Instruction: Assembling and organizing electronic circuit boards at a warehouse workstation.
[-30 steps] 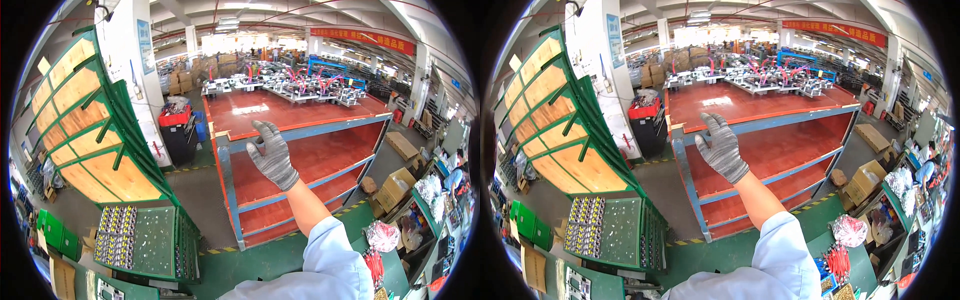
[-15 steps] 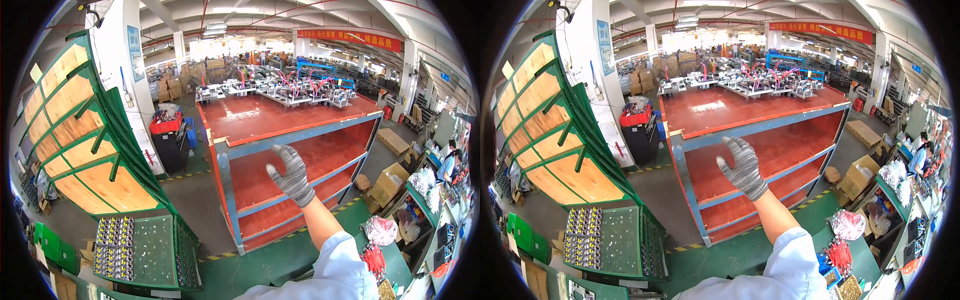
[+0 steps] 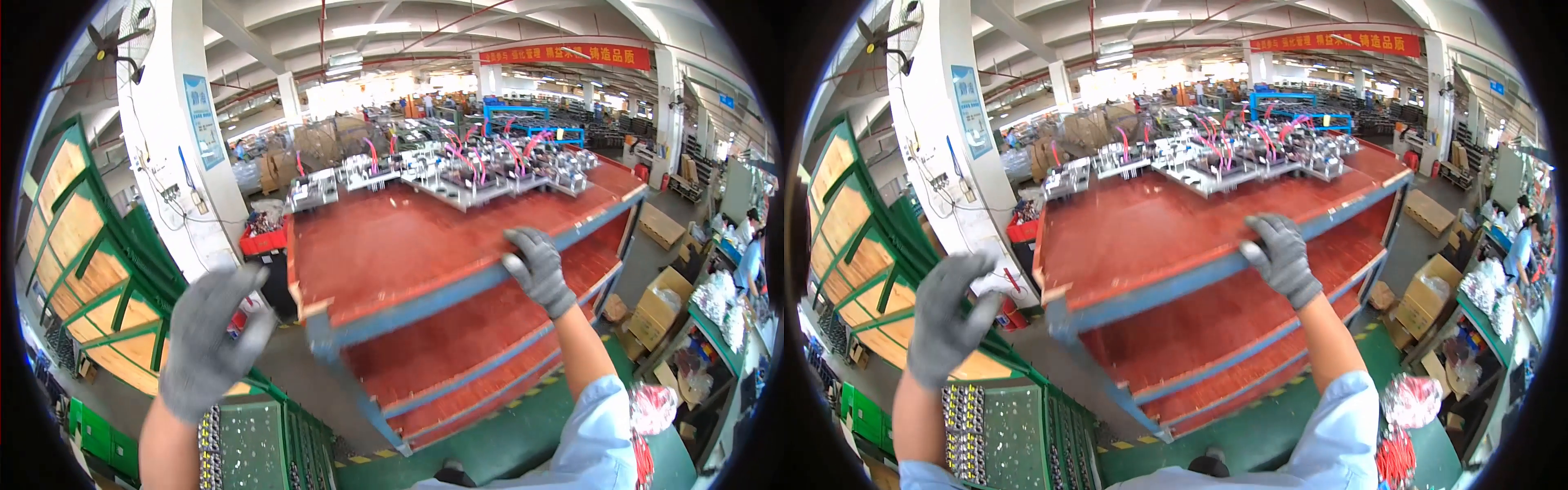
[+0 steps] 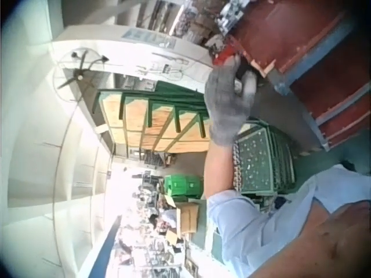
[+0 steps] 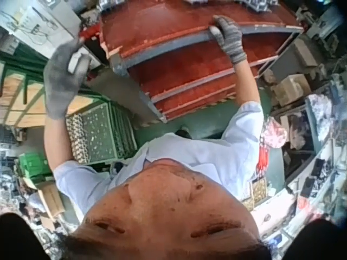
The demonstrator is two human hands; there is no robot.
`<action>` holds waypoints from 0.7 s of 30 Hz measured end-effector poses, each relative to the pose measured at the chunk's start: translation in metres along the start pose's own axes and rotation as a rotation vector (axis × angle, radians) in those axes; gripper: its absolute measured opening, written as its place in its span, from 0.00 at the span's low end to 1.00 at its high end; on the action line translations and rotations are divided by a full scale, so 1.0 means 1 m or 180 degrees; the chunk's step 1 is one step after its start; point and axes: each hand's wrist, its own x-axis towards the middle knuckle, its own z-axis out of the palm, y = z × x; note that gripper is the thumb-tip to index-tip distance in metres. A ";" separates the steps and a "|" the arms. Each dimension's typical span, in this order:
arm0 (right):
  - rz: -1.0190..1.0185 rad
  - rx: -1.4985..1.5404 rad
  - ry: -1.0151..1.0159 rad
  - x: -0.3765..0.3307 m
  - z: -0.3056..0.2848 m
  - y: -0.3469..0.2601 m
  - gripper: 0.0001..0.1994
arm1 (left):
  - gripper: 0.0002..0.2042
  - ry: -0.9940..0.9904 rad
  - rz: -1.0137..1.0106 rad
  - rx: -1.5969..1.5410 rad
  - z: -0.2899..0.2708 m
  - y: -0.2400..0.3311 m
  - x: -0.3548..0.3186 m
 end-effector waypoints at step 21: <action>-0.0323 0.0530 -0.0749 -0.011 0.018 0.083 0.23 | 0.09 -0.2277 -0.0431 0.2096 0.356 -0.180 0.189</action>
